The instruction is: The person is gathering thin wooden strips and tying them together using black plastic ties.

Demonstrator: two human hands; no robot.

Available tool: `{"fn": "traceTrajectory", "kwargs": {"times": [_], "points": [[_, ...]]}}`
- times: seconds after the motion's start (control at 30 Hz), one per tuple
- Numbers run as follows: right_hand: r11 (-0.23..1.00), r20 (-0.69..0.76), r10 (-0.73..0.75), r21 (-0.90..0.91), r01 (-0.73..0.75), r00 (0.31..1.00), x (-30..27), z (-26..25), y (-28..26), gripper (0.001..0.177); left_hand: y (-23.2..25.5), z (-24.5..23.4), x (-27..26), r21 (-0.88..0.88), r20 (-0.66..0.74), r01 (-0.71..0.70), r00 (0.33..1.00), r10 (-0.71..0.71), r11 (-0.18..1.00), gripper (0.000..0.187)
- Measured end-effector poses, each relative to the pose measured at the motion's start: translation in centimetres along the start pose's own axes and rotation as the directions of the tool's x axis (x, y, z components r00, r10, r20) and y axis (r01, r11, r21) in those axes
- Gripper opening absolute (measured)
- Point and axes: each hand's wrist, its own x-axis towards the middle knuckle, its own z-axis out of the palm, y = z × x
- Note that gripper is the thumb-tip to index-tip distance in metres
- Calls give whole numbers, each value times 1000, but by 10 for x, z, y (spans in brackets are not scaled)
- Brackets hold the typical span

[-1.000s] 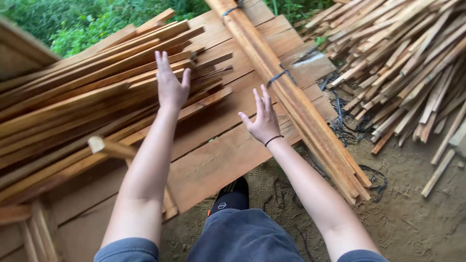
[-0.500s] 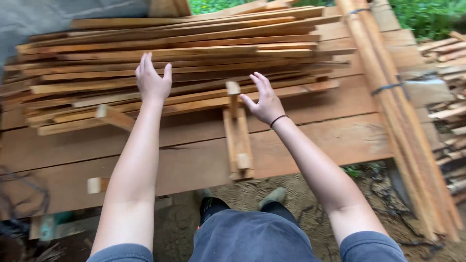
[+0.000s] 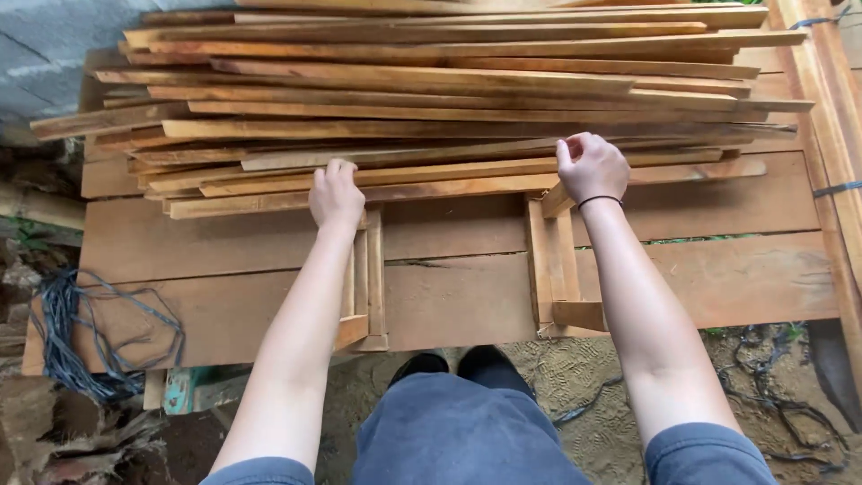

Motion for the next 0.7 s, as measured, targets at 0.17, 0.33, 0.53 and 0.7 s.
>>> {"fn": "traceTrajectory", "kwargs": {"times": [0.17,0.33,0.53,0.7], "points": [[1000,-68,-27,-8,27,997,-1,-10,-14,30,-5,12,3,5,-76,-17,997,18,1000,20],[997,-115,-64,-51,58,991,-2,4,-4,28,-2,10,4,-1,-23,25,999,-25,1000,20],[945,-251,-328,-73,320,911,-11,-18,-49,22,30,-20,17,218,198,107,969,-151,970,26],[699,211,124,675,-236,970,-56,78,-99,24,88,29,19,109,138,-29,990,13,994,37]]}}
